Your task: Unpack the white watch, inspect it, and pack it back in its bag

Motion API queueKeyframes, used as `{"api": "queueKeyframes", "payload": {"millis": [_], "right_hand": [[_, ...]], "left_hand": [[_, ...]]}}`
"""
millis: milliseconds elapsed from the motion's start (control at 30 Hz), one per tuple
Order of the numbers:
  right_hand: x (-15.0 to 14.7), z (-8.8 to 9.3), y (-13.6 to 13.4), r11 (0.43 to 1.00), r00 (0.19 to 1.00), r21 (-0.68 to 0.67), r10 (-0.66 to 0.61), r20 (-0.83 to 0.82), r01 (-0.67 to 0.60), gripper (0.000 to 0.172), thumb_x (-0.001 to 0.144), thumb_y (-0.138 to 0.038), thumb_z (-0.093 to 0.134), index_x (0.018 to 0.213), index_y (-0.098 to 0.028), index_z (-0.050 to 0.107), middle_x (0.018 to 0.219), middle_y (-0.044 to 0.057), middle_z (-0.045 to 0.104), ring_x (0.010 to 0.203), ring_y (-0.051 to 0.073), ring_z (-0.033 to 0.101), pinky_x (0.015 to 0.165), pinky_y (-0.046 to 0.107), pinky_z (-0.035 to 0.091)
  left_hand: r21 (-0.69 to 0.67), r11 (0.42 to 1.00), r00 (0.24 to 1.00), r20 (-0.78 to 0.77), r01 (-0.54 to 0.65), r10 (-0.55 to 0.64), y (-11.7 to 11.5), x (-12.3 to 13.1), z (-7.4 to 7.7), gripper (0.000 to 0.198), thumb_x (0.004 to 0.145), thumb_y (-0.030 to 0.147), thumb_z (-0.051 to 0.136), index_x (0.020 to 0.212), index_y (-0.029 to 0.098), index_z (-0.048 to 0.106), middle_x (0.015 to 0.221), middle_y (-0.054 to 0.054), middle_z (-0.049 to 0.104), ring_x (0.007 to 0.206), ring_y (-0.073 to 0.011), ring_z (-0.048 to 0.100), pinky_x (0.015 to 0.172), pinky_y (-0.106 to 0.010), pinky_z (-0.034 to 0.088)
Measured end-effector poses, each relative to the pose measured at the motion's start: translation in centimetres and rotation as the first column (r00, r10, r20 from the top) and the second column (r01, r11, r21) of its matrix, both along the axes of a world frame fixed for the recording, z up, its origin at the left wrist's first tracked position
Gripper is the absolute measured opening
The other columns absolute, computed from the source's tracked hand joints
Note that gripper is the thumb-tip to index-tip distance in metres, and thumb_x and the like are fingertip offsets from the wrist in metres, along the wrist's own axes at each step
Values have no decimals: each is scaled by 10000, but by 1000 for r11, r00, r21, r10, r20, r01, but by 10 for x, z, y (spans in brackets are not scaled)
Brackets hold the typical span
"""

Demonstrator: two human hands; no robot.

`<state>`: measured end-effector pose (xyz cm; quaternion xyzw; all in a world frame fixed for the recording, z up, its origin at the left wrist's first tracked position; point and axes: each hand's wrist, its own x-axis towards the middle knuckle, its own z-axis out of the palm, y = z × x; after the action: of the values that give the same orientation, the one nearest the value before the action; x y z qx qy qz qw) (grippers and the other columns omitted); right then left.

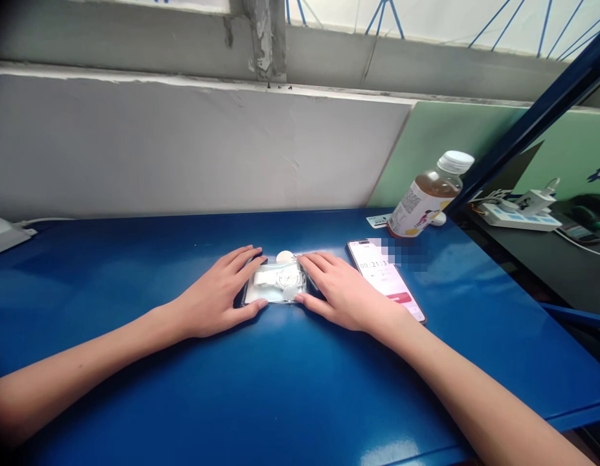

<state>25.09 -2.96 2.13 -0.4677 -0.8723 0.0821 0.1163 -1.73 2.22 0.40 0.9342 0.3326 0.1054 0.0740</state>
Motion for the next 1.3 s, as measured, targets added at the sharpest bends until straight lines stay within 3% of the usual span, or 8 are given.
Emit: {"api": "queueKeyframes", "payload": {"millis": [367, 1300], "right_hand": [[-1, 0, 0, 1000, 998, -2, -4, 59, 4, 656, 995, -499, 451, 1511, -105, 355, 1502, 193, 493, 1382, 341, 457, 1133, 519, 423], [-1, 0, 1, 1000, 998, 1, -11, 64, 11, 653, 997, -507, 446, 1507, -105, 373, 1516, 182, 483, 1384, 335, 450, 1136, 513, 421]], "left_hand": [[11, 1000, 999, -32, -4, 4, 0, 0, 1, 738, 927, 577, 502, 1446, 55, 452, 1528, -232, 415, 1449, -410, 318, 1165, -559, 332], [40, 999, 999, -39, 8, -7, 0, -1, -1, 774, 916, 593, 514, 1448, 35, 451, 1521, -247, 417, 1444, -413, 324, 1158, -563, 337]]}}
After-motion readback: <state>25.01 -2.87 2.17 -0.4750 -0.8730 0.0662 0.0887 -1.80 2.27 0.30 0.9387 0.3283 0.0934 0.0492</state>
